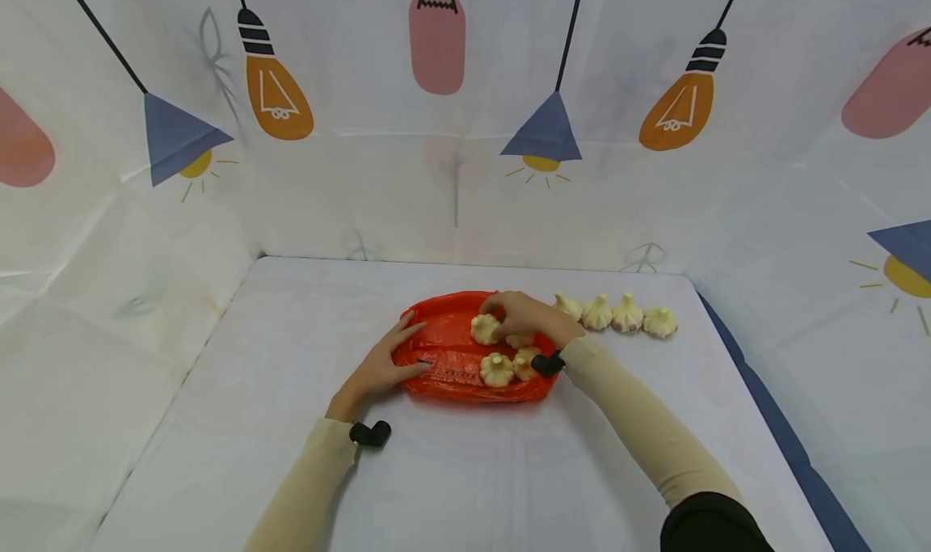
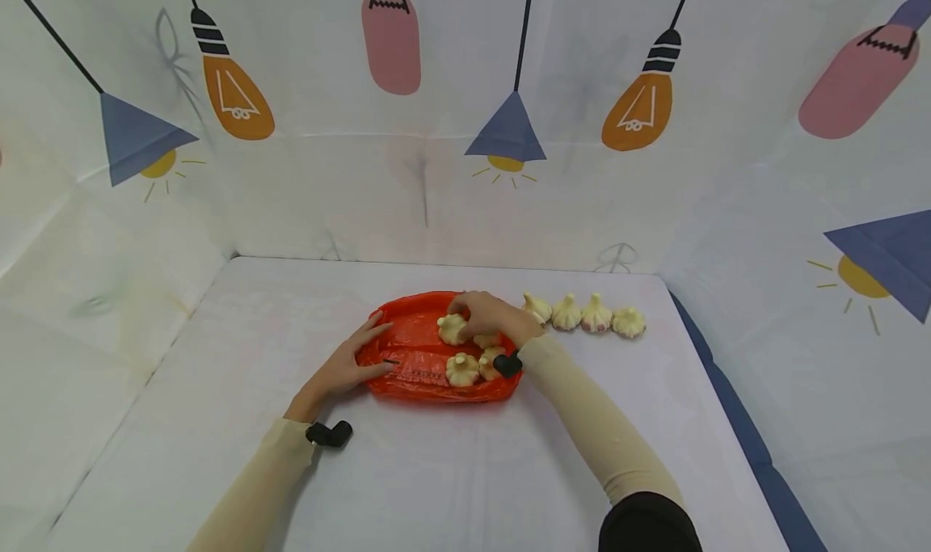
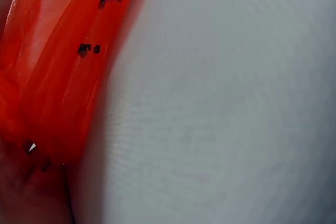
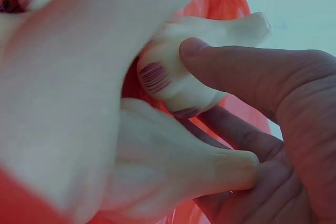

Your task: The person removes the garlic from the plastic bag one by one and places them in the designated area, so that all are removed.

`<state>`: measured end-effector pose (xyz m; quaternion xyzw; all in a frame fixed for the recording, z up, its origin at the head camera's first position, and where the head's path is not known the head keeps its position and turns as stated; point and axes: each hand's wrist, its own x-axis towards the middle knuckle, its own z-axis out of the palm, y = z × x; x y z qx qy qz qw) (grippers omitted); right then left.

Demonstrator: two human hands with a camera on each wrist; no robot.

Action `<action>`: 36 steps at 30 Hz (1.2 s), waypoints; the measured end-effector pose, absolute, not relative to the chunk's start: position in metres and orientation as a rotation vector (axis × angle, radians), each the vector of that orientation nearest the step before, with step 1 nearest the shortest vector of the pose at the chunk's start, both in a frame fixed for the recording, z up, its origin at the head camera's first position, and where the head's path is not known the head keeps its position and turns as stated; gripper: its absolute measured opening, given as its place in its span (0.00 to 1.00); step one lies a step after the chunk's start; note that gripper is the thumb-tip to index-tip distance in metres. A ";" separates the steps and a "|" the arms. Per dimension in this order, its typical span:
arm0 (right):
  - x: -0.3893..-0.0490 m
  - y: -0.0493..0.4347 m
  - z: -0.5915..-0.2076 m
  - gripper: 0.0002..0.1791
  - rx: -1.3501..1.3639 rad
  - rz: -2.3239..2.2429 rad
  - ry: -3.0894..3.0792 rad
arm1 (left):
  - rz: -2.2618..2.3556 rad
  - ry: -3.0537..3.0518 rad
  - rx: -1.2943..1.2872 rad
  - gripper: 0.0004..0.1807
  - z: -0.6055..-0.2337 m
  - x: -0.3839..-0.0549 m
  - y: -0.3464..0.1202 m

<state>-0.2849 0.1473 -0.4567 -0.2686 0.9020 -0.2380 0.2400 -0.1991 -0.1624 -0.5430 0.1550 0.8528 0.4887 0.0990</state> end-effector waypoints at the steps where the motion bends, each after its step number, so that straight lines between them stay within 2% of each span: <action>1: -0.285 0.146 -0.457 0.26 -0.738 -0.652 2.468 | 1.447 2.520 0.455 0.45 -0.543 -0.199 -0.162; 22: -0.290 0.119 -0.447 0.21 -0.803 -0.629 2.465 | 1.432 2.528 0.453 0.45 -0.544 -0.200 -0.161; 36: -0.284 0.112 -0.454 0.27 -0.638 -0.666 2.368 | 1.478 2.521 0.481 0.44 -0.545 -0.199 -0.160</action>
